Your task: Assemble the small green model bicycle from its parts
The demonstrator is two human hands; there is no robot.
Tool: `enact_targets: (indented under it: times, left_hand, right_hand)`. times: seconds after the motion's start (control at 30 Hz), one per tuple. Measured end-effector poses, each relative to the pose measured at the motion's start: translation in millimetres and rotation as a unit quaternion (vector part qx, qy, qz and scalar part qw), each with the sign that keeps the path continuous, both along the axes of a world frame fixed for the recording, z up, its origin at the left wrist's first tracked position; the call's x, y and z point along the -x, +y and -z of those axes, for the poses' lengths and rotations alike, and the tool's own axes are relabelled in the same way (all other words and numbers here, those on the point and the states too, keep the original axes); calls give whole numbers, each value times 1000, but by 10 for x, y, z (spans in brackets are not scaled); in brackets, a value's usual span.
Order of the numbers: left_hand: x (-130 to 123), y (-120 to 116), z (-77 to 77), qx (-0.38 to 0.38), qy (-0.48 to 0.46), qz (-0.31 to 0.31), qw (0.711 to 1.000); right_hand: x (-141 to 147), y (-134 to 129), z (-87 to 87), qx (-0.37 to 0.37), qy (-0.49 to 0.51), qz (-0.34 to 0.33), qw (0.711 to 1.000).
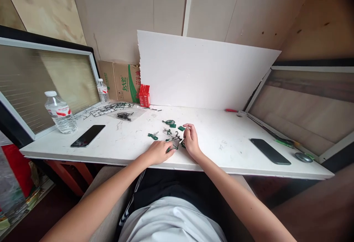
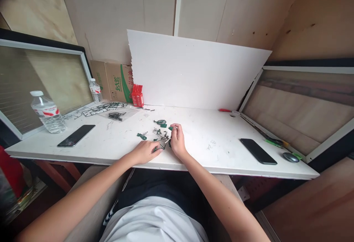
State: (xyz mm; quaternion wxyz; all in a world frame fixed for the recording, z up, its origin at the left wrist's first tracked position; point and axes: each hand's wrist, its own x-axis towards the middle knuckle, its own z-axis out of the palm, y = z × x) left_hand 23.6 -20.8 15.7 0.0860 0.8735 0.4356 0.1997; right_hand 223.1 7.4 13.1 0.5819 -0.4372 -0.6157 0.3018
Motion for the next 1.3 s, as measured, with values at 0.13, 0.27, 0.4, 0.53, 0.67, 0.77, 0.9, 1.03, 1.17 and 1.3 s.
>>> enact_targets:
  times: [0.13, 0.27, 0.4, 0.53, 0.67, 0.77, 0.9, 1.03, 1.17, 1.3]
  left_hand:
    - [12, -8, 6, -1, 1, -10, 1000]
    - [22, -22, -4, 0, 9, -18, 1000]
    - [20, -19, -14, 5, 9, -19, 1000]
    - [15, -16, -15, 9, 9, -19, 1000]
    - [20, -18, -8, 12, 3, -18, 1000]
    - [24, -19, -6, 14, 1, -19, 1000]
    - [20, -20, -11, 11, 2, -20, 1000]
    - [14, -23, -20, 11, 2, -21, 1000]
    - [11, -28, -22, 9, 5, -22, 1000]
    - [7, -32, -23, 3, 7, -23, 1000]
  right_hand:
    - [33, -12, 3, -7, 21, 6, 1000]
    - [69, -43, -31, -14, 30, 8, 999]
    - [64, -34, -32, 1, 27, 10, 1000]
    - [60, -31, -25, -12, 16, 6, 1000]
    - [67, -55, -48, -21, 35, 10, 999]
    - [69, -77, -67, -20, 36, 4, 999]
    - [72, -97, -79, -36, 34, -3, 999]
    - [81, -96, -73, -42, 31, 6, 999]
    - [86, -91, -52, -41, 1, 0, 999]
    - [83, -91, -30, -51, -23, -8, 998]
